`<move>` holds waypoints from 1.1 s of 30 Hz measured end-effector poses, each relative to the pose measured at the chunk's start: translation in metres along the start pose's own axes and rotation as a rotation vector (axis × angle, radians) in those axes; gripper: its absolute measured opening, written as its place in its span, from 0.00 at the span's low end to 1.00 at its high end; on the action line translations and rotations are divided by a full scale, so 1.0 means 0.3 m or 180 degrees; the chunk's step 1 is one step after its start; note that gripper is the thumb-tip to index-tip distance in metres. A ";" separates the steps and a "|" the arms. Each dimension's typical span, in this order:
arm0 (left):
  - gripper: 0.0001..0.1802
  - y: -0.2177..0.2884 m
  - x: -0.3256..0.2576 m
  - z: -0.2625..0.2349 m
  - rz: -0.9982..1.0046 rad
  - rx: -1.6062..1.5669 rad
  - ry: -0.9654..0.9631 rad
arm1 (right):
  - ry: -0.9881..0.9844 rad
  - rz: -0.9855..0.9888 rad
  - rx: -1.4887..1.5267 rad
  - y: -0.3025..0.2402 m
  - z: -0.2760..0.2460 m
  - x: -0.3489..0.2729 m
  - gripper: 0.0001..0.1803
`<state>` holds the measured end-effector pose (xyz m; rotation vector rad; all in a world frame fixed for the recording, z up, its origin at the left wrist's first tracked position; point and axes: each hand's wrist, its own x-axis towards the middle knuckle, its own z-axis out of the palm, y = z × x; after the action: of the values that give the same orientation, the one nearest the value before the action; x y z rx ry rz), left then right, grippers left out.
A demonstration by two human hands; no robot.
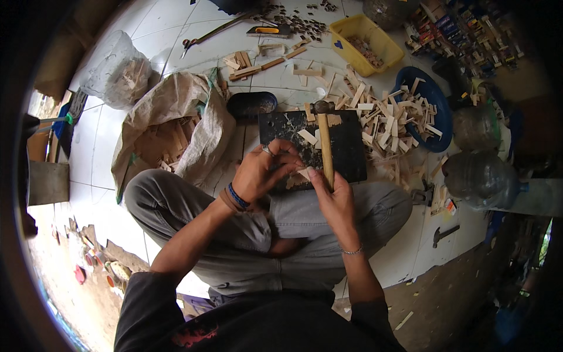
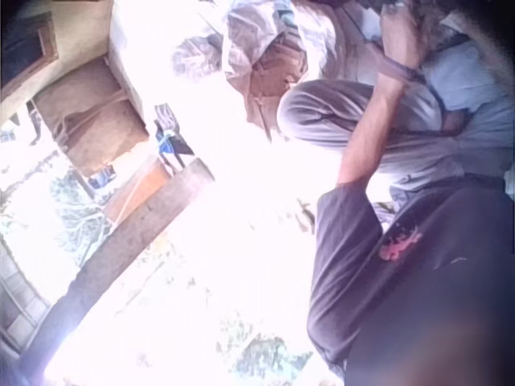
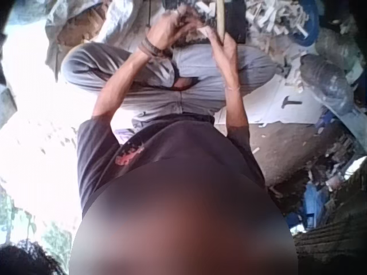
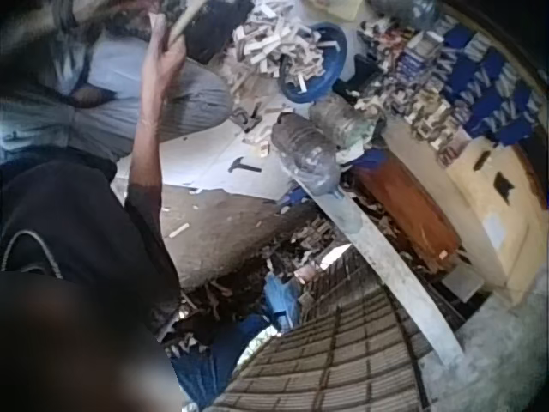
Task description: The person sits on the floor and repeatedly picks up small wooden pieces from a sack. They place each piece on a black cutting board and use a hammer to split or shape the wood, then set the finished pieces aside. Another person works nearby on a similar task.
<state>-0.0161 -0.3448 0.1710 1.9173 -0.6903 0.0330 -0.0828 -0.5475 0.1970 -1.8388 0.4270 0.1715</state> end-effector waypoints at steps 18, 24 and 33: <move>0.17 -0.069 -0.008 0.033 -0.0236 -0.1374 -0.0161 | -0.0040 0.0340 0.0119 -0.043 0.028 0.021 0.17; 0.13 -0.085 -0.015 0.068 -0.0452 -0.2148 -0.0108 | -0.0195 0.0305 0.0170 -0.046 0.024 0.017 0.13; 0.12 -0.095 -0.011 0.074 -0.0611 -0.2136 -0.0258 | -0.0224 0.0349 0.0305 -0.032 0.012 0.023 0.14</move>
<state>-0.0115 -0.3538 0.1362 1.3302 -0.4835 -0.3568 -0.0725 -0.5431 0.2024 -1.7111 0.4792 0.2851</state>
